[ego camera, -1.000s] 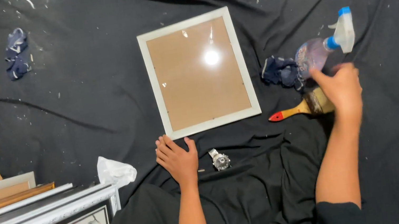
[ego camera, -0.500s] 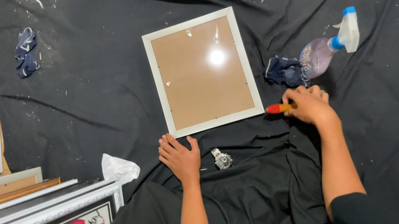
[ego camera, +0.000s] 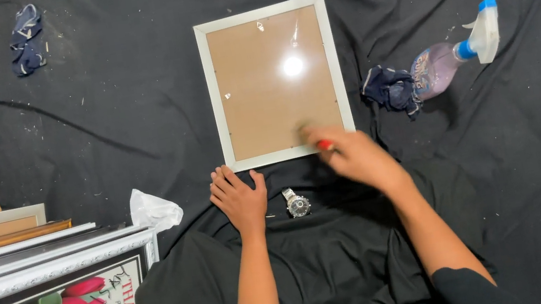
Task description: Cleaning dust and smudges from picture frames using a brush, spray cleaner, and a cloth.
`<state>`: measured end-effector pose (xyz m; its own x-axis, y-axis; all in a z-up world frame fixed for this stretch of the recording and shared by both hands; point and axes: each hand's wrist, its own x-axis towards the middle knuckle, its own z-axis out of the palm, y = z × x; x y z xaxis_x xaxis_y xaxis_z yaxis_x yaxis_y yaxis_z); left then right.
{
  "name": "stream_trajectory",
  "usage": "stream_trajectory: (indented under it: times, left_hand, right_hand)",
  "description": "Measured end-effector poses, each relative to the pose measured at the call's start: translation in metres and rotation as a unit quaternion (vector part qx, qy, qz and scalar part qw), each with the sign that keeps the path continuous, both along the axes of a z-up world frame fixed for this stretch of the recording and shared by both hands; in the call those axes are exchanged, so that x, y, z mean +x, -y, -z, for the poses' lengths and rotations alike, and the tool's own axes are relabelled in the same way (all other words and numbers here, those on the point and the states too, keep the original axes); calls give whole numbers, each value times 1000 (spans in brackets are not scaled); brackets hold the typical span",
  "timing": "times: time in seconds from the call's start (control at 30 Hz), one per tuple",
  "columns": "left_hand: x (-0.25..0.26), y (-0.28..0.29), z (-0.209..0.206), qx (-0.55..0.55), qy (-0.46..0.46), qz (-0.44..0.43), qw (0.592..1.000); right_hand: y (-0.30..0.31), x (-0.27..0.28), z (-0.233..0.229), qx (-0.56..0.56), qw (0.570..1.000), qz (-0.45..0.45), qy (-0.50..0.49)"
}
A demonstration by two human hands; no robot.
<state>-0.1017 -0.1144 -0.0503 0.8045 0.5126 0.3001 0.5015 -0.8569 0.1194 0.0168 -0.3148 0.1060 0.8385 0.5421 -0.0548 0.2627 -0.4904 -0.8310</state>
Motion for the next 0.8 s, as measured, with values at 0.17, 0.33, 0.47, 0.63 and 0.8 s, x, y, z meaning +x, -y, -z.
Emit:
stream_trajectory:
  times: [0.17,0.33,0.47,0.63,0.8]
  left_hand:
    - [1,-1,2,6,0,3,1000]
    - [-2,0,2,-2,-2,0,1000]
    - [1,-1,5,-2,-3,2,1000]
    - [0,-2,4,-9,-7,-3,1000]
    - [0,-1,1,-8,1,0,1000]
  right_hand:
    - [15,22,27,39,995,5,-89]
    - [29,32,58,-25,982,131,133]
    - [-15,-2,35,10,998,6,-58]
    - [2,37,52,42,996,56,-58]
    - [12,54,84,30,965,139,221]
